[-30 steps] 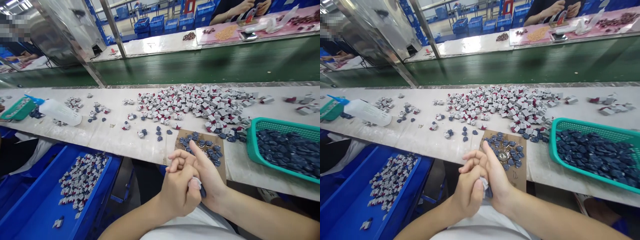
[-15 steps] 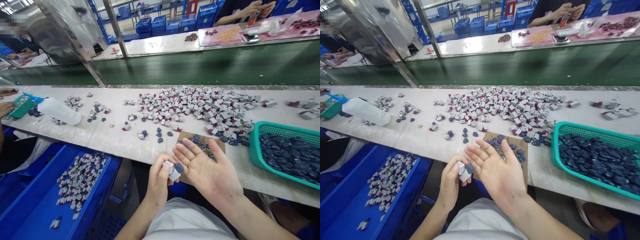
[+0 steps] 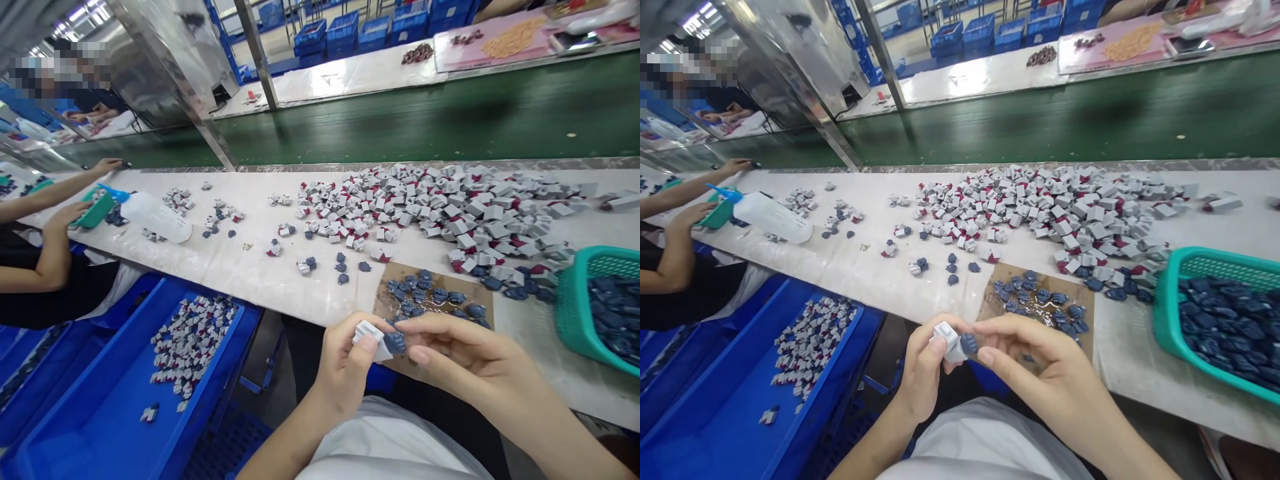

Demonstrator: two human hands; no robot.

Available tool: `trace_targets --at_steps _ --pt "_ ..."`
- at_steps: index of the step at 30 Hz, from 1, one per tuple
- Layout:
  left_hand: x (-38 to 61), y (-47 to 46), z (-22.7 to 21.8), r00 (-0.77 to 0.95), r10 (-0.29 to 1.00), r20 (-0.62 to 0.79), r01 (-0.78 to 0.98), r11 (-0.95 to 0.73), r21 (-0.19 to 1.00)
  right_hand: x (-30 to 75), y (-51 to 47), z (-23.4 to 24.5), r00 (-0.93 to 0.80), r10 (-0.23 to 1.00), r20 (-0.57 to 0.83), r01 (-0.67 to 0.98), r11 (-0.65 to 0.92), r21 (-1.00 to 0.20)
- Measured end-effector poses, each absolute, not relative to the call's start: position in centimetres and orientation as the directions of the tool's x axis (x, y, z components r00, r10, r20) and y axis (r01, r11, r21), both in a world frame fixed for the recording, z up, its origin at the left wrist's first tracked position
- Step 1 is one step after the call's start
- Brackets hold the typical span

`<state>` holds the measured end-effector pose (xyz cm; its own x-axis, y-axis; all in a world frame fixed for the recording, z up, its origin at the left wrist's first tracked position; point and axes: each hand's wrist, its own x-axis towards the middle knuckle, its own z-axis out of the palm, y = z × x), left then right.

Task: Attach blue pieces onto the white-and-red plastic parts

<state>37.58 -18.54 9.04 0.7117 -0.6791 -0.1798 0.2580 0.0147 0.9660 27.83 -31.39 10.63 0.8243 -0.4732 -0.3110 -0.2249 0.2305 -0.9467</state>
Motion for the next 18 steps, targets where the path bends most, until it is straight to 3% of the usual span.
trace_targets --at_steps 3,7,11,14,16,18 --pt "37.6 -19.3 8.9 0.639 -0.697 -0.326 0.48 0.031 0.877 28.1 -31.7 10.5 0.871 -0.416 -0.259 -0.199 0.182 -0.963" --pt "37.9 -19.9 8.7 0.397 -0.763 -0.511 0.772 -0.024 0.635 28.5 -32.5 10.0 0.923 -0.373 -0.094 -0.118 -0.042 -0.992" --pt "38.3 -20.1 8.6 0.159 -0.812 -0.561 0.877 -0.145 0.458 28.6 -32.8 9.6 0.904 -0.426 -0.034 -0.103 -0.139 -0.985" --pt "38.3 -20.3 8.5 0.127 -0.831 -0.542 0.877 -0.16 0.452 28.4 -32.7 9.5 0.897 -0.44 -0.027 -0.116 -0.177 -0.977" --pt "38.1 -20.4 8.3 0.147 -0.827 -0.543 0.863 -0.162 0.479 28.4 -32.6 9.6 0.89 -0.451 -0.07 -0.137 -0.118 -0.984" --pt "37.9 -20.5 8.1 0.222 -0.804 -0.551 0.83 -0.141 0.54 28.7 -32.5 9.7 0.832 -0.537 -0.142 -0.165 0.006 -0.986"
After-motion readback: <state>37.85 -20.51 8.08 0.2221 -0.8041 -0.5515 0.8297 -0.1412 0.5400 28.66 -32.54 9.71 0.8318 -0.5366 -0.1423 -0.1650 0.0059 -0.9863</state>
